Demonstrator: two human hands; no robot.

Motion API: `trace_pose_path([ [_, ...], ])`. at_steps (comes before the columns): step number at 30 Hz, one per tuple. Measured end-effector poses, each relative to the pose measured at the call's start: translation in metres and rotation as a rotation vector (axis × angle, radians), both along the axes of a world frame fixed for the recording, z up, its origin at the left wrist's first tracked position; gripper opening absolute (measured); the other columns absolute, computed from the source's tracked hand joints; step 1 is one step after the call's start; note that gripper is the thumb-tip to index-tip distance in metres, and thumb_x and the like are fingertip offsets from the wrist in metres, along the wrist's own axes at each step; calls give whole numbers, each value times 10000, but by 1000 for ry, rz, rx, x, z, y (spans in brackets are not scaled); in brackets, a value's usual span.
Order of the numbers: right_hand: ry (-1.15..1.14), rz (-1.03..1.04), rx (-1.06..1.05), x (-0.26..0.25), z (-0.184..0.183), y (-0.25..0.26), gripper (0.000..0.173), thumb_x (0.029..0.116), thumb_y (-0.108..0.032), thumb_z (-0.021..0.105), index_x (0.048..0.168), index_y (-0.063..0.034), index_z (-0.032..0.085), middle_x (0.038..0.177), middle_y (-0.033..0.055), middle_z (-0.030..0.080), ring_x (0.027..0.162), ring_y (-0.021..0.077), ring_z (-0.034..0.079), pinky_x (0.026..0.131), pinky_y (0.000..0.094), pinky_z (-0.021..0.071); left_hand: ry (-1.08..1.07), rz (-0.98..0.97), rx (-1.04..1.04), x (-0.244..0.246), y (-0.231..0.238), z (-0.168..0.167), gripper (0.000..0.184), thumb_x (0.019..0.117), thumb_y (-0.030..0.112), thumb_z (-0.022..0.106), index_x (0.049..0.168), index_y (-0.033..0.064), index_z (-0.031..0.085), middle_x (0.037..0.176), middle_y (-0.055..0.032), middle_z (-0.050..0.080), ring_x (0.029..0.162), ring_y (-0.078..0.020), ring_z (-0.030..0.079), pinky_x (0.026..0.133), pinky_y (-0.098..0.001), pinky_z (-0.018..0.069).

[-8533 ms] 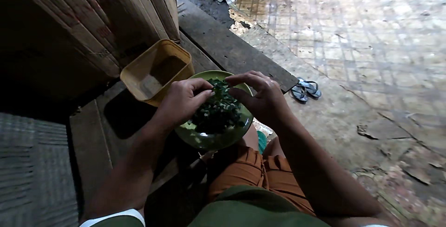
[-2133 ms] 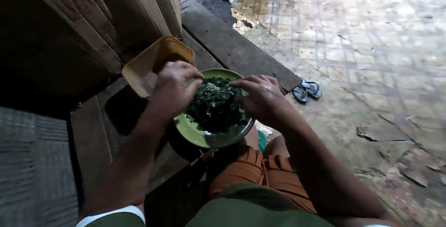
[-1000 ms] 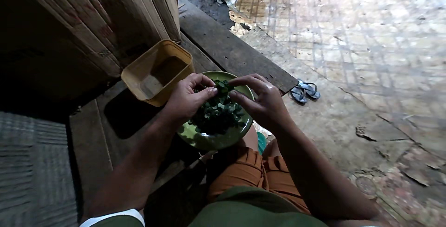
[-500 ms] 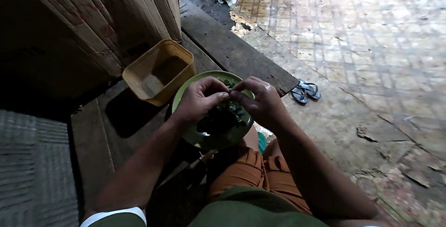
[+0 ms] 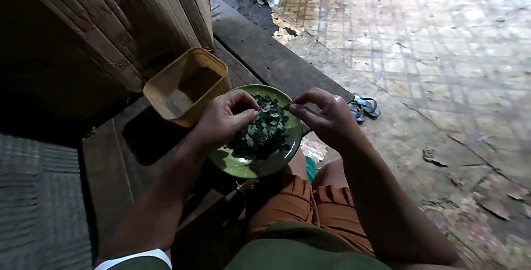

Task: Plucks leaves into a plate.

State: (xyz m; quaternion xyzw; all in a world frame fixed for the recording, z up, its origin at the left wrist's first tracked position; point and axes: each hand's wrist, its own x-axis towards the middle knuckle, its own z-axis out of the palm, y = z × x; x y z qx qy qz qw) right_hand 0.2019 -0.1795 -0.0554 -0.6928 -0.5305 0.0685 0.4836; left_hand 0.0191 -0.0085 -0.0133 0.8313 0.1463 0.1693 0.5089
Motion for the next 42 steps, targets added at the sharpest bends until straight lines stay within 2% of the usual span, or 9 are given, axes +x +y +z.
trace_pose_path([
  [7, 50, -41, -19, 4, 4, -4, 128, 980, -149, 666, 998, -37, 727, 971, 70, 690, 868, 121, 651, 789, 328, 537, 19, 64, 99, -4, 6, 3, 71, 937, 49, 666, 1001, 76, 681, 863, 8, 687, 758, -47, 659, 700, -211, 569],
  [12, -7, 7, -26, -1, 4, 2, 130, 967, -162, 666, 975, -47, 726, 943, 62, 678, 869, 132, 643, 801, 348, 536, -79, -15, 325, 1, 0, -7, 238, 944, 215, 717, 1133, 71, 729, 1245, -57, 674, 1235, -109, 592, 1068, -320, 479],
  [14, -12, 29, -47, -7, 6, 6, 161, 971, -192, 668, 1005, -51, 736, 967, 73, 695, 942, 189, 659, 901, 455, 514, -106, -34, 339, 5, -5, -13, 251, 947, 205, 720, 1155, 65, 732, 1217, -50, 690, 1195, -87, 615, 1046, -286, 496],
  [17, -19, 63, -43, -15, 10, 11, 167, 974, -195, 660, 1020, -63, 751, 973, 65, 710, 966, 200, 666, 967, 513, 472, -79, 17, 333, 8, -12, -18, 114, 964, 148, 691, 1039, 79, 741, 999, -1, 720, 948, -20, 666, 875, -220, 547],
  [26, -36, 63, -15, -10, 3, 15, 184, 990, -227, 637, 1001, -76, 741, 937, 40, 693, 917, 151, 661, 904, 437, 516, -82, 16, 451, 4, -2, -13, 109, 980, 143, 653, 988, 70, 734, 915, 3, 720, 855, -11, 663, 815, -224, 552],
  [33, -140, 68, -79, -8, -1, 16, 157, 970, -199, 658, 1025, -114, 778, 968, 47, 723, 979, 209, 666, 1037, 544, 417, 2, 443, 857, -22, 50, 16, 237, 1038, 197, 564, 1077, 32, 730, 1033, -146, 732, 954, -246, 700, 895, -473, 538],
  [36, -225, 108, -108, -13, -2, 20, 253, 975, -248, 662, 1182, -142, 763, 1128, 65, 731, 1109, 259, 651, 1056, 577, 394, 121, 553, 874, -29, 64, 17, 287, 1056, 216, 528, 1154, 32, 725, 1130, -188, 712, 1130, -344, 651, 1073, -601, 375],
  [39, -256, 104, -125, -16, 1, 22, 301, 976, -230, 654, 1255, -144, 731, 1231, 71, 707, 1184, 291, 623, 1066, 597, 378, 153, 504, 862, -26, 60, 16, 309, 1054, 227, 538, 1234, 53, 718, 1321, -188, 650, 1305, -390, 547, 1112, -583, 370],
  [42, -251, 52, -122, -11, -2, 21, 283, 981, -198, 651, 1244, -136, 735, 1226, 79, 708, 1188, 306, 621, 1064, 599, 390, 59, 332, 831, -14, 41, 9, 255, 1029, 193, 575, 1163, 71, 755, 1288, -173, 666, 1271, -380, 564, 1078, -553, 414],
])
